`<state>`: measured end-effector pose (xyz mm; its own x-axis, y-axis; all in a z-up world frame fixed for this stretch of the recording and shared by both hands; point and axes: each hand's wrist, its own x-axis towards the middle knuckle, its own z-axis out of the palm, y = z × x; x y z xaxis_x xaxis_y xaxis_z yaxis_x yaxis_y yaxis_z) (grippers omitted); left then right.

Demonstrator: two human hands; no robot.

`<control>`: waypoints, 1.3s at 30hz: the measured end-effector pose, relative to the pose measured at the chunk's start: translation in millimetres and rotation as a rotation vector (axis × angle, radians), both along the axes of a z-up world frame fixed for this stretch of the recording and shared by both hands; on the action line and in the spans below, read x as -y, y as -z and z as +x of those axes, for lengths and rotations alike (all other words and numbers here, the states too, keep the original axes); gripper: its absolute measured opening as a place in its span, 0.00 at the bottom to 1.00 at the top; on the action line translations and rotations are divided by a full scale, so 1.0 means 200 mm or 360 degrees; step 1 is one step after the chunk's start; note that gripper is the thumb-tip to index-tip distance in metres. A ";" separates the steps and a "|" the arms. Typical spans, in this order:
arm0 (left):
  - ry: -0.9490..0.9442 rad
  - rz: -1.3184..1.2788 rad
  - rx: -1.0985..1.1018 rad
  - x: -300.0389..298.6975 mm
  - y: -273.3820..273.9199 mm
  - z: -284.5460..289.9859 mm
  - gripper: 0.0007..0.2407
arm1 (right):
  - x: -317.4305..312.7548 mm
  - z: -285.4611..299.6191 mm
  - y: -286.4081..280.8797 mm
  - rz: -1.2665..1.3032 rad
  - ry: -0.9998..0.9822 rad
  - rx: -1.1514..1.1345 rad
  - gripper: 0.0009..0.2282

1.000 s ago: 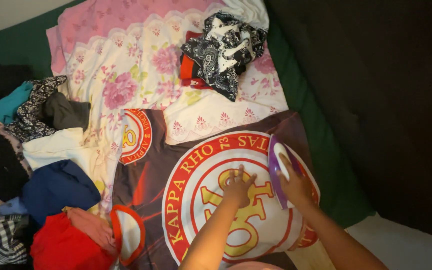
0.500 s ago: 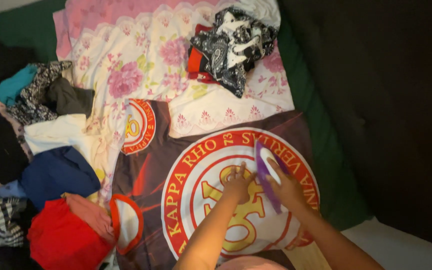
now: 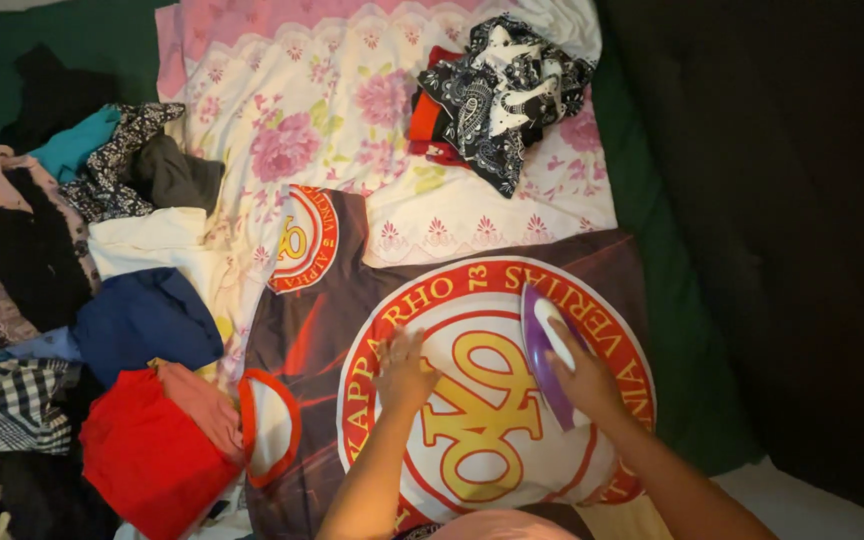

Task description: The person irons a brown t-shirt with a large red and yellow logo on a bed. They smooth the fabric with their hands and move a purple iron back and forth across the shirt's surface to remove wrinkles.

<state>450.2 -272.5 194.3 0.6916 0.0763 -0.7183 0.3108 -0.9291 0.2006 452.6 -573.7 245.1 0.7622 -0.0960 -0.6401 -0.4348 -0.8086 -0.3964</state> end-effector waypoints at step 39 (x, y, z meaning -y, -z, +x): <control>-0.0056 0.0073 0.1092 -0.18 0.35 0.42 0.17 | -0.41 0.14 -0.04 0.0050 -0.0428 -0.0076 0.26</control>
<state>534.4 -236.6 123.9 0.9853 0.1269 -0.1143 0.1577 -0.9331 0.3233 481.0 -491.1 252.3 0.7267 0.1266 -0.6752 -0.2246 -0.8851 -0.4077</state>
